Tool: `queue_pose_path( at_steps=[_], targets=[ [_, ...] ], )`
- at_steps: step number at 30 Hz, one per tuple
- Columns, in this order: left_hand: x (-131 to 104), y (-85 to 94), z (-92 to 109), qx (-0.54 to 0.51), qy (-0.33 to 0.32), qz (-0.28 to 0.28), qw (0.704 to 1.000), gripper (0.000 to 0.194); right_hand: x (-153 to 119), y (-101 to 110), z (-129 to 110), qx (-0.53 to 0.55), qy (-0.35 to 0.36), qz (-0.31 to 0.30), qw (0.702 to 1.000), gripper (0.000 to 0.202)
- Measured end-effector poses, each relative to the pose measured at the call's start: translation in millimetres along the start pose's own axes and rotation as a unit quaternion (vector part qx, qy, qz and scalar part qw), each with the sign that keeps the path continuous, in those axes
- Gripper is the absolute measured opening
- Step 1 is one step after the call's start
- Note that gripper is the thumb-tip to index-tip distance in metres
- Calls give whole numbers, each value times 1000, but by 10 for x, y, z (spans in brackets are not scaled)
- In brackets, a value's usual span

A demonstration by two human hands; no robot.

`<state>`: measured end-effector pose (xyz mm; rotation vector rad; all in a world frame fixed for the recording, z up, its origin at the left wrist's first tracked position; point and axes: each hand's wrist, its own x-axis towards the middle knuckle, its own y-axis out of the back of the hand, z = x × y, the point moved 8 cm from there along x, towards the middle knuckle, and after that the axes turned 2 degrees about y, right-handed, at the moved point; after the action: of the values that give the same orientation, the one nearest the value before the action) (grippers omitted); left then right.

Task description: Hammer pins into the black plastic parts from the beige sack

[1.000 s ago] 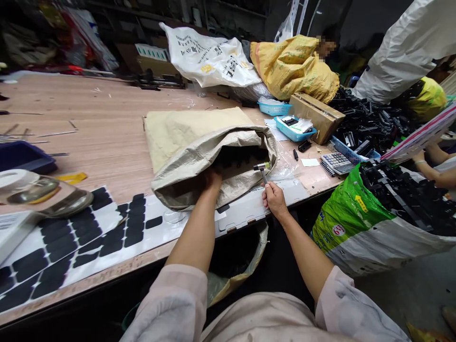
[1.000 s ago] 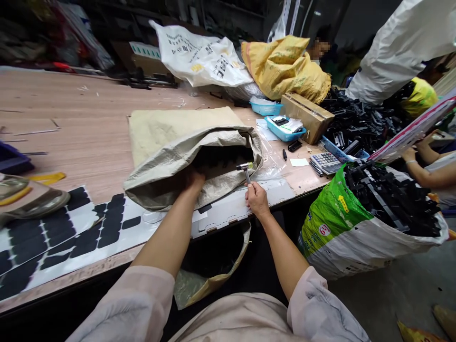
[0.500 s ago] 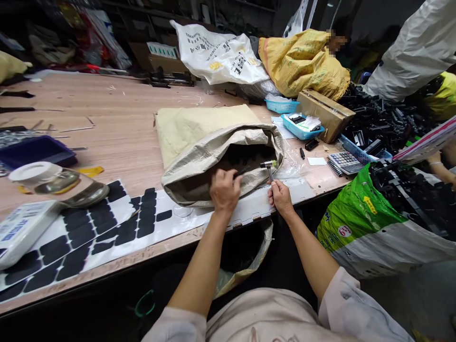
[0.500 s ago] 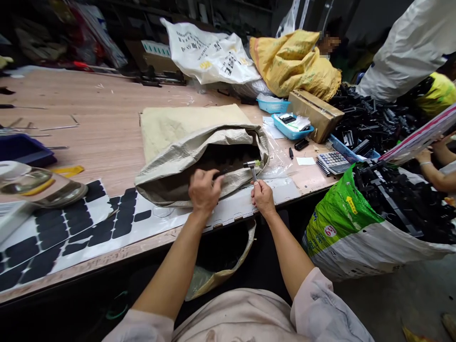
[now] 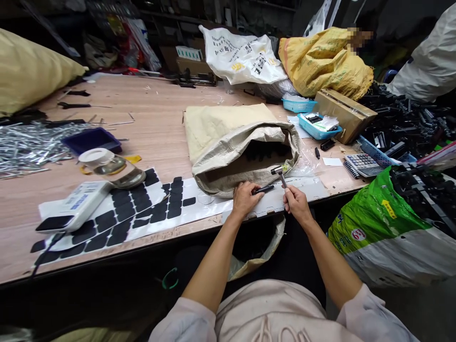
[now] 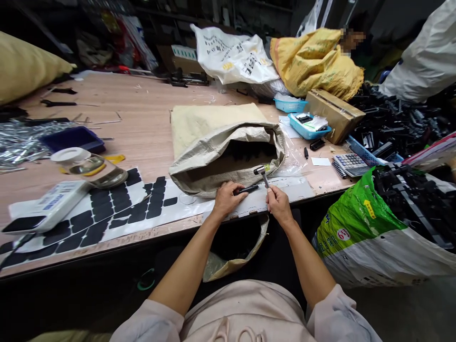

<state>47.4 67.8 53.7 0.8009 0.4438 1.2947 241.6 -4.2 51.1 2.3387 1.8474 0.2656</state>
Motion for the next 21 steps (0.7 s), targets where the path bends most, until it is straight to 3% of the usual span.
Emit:
queue_pose_path(
  at_steps=[5,11,21],
  targets=[
    [-22,-10,3,-9,20,-3,1000,10,-281,33,-220,-183,101,-11,978,39],
    [-23,17,36,3,26,-4,1000,11,-358,-26,-266,-264,159,-5,951,38],
    [-16,-10,17,-3,33,-13,999,9,-364,-102,-313,-210,142,-13,967,32]
  ],
)
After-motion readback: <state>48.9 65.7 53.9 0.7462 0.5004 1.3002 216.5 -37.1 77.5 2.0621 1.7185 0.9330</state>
